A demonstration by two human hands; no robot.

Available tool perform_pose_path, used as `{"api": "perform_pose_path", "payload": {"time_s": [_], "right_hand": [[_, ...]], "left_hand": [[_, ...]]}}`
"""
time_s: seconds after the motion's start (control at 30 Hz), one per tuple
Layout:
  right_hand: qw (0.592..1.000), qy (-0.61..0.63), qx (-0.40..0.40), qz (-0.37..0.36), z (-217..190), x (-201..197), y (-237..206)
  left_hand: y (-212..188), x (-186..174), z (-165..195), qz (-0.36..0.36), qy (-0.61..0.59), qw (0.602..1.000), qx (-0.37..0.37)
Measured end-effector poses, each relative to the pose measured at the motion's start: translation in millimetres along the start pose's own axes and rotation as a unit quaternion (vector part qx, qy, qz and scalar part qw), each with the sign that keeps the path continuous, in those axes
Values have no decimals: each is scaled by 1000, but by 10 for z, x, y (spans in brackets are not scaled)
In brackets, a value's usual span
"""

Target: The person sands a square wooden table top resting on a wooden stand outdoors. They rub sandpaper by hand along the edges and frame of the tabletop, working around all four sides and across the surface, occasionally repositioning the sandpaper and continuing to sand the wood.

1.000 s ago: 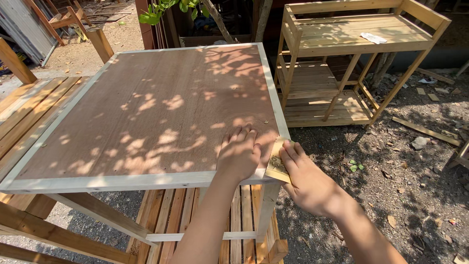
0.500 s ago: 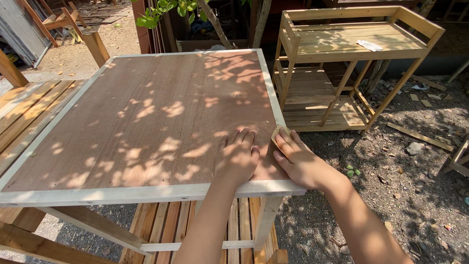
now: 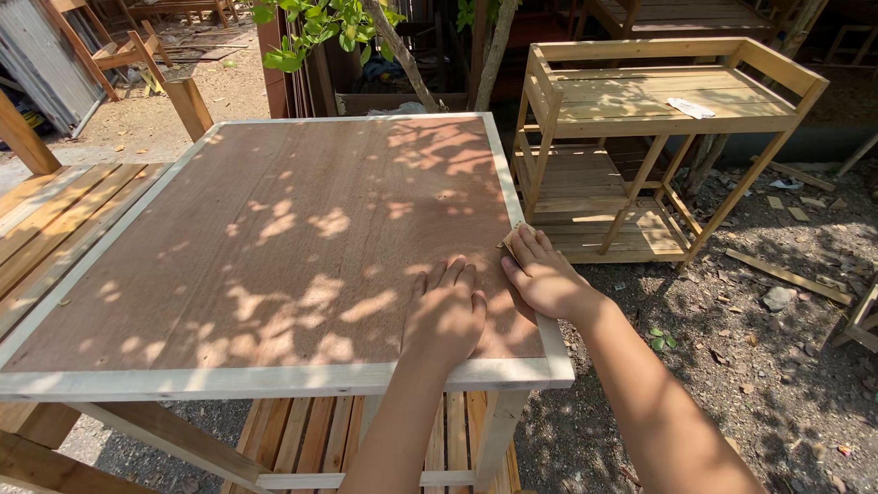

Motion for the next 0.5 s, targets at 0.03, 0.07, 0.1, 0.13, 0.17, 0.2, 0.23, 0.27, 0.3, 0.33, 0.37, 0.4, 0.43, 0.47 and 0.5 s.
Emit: {"api": "perform_pose_path", "payload": {"time_s": [0.03, 0.07, 0.1, 0.13, 0.17, 0.2, 0.23, 0.27, 0.3, 0.33, 0.37, 0.4, 0.43, 0.47, 0.5], "right_hand": [[1000, 11, -14, -1, -18, 26, -126], [999, 24, -28, -1, -32, 80, -295], [998, 36, -42, 1, -32, 135, -476], [996, 37, -81, 15, -38, 175, -716], [992, 38, -118, 27, -46, 243, -985], [983, -27, -174, 56, -132, 297, -1207], [965, -93, -231, 85, -223, 323, -1372], [968, -95, -219, 71, -184, 374, -1406], [971, -97, -209, 58, -155, 408, -1398], [974, -98, -200, 43, -141, 415, -1315], [982, -75, -169, 32, -95, 389, -1157], [989, -51, -136, 21, -67, 351, -935], [994, -26, -104, 8, -23, 307, -718], [994, -21, -102, 18, -33, 225, -509], [994, -16, -101, 31, -65, 134, -268]], "left_hand": [[-1, -16, -3, 11, -3, 1000, 1], [-1, -29, -8, 21, -4, 1000, 2], [-4, -46, -6, 32, -5, 999, 4], [-5, -43, -8, 35, -6, 999, 5], [-9, -38, -6, 35, -6, 999, 6], [-13, -39, -4, 38, -6, 999, 7], [-20, -36, 7, 38, -7, 999, 11], [-24, -37, 18, 39, -6, 999, 14], [-32, -41, 29, 42, -5, 999, 16], [-30, -41, 41, 40, 10, 999, 16], [-34, -38, 56, 38, 25, 999, 15], [-32, -37, 69, 35, 41, 998, 14], [-23, -25, 65, 23, 32, 999, 7], [-19, -14, 62, 14, 25, 1000, 0], [-2, -17, 55, 7, 20, 1000, -6]]}}
Point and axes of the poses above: each hand's wrist, its own y-axis towards the middle knuckle, its own x-axis out of the palm, z = x × y, the point moved 9 cm from there along y, towards the middle knuckle, and after that the axes turned 7 degrees about -z, right-handed, at the moved point
